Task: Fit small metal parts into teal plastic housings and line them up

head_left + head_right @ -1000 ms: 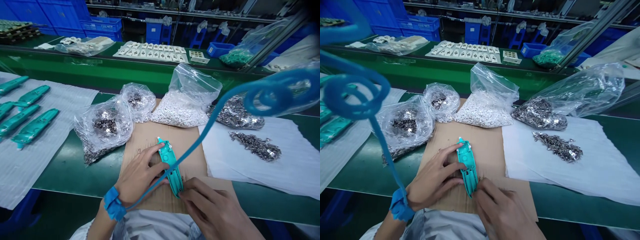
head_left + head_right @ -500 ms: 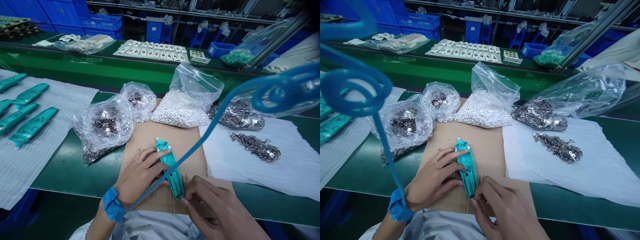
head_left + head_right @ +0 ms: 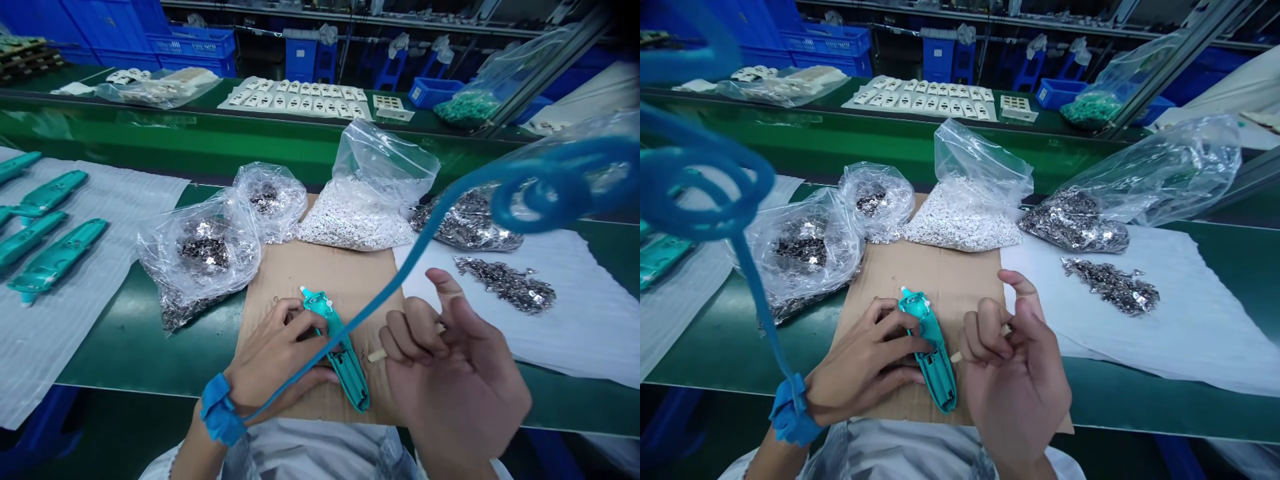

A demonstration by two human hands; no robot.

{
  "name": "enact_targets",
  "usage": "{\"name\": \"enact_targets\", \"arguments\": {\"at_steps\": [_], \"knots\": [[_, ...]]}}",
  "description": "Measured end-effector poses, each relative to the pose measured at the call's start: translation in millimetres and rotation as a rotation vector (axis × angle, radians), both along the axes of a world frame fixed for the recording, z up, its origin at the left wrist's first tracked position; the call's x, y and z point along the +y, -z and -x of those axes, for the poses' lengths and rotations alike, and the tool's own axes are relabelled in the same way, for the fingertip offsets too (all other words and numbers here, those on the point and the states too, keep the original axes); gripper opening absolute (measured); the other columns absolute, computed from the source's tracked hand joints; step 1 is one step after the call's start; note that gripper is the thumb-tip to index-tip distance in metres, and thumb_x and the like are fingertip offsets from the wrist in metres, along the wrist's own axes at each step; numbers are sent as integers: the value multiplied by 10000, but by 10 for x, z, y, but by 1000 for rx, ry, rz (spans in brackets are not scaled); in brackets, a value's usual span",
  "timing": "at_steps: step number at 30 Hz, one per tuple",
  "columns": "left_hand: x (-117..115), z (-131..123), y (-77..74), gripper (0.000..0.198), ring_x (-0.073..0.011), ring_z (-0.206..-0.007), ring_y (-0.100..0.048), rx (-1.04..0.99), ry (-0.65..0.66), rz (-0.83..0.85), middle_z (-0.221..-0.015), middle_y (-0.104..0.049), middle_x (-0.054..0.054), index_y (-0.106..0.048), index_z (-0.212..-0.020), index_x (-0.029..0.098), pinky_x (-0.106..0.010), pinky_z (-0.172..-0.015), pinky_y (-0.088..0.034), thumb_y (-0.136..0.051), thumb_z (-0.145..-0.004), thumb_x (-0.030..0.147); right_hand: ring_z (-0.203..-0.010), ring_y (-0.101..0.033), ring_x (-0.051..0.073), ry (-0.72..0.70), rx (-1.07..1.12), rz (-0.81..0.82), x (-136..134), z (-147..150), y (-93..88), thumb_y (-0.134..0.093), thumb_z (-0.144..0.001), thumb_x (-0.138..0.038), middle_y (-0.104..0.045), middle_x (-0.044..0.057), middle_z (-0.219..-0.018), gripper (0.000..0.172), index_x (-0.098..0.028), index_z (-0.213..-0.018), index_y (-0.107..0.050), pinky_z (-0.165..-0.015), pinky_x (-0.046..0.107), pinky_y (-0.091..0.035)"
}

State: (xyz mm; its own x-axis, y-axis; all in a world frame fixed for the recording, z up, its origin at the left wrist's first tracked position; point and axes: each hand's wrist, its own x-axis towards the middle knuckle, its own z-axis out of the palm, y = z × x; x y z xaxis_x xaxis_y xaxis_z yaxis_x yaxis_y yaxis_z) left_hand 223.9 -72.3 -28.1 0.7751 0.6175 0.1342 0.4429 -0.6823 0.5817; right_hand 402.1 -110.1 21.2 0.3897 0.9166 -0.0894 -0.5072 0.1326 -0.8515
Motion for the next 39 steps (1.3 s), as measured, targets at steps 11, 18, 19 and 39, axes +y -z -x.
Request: {"name": "enact_targets", "arguments": {"at_steps": [11, 18, 19, 39], "knots": [[7, -1, -7, 242, -278, -1064, -461, 0, 8, 25, -1117, -645, -58, -705, -1081, 264, -421, -890, -494, -648, -916, 432, -448, -65, 113, -24, 72, 68, 117, 141, 147, -437, -971, -349, -138, -102, -541, 152, -277, -1059, -539, -411, 233, -190], [-7, 16, 31, 236, -263, -1063, -447, -50, -9, 35, -1130, -639, -33, -699, -1112, 294, -399, -913, -470, -677, -904, 401, -443, -92, 98, -50, 43, 82, 83, 201, 223, -481, -925, -241, -180, -114, -516, 169, -264, -1082, -539, -410, 204, -180], [-5, 16, 35, 239, -261, -1062, -450, -47, -8, 31, -1129, -640, -33, -699, -1121, 300, -398, -913, -470, -676, -905, 401, -440, -95, 97, -49, 28, 81, 83, 208, 228, -482, -924, -243, -181, -116, -512, 164, -261, -1075, -541, -410, 201, -183], [15, 7, -41, 194, -262, -1076, -477, -45, 0, 28, -1118, -671, -39, -732, -1064, 272, -400, -967, -469, -684, -901, 365, -411, -114, 79, -78, 54, -7, 83, 241, 390, -474, -898, -163, -233, -111, -474, 150, -234, -779, -531, -377, 160, -205]]}}
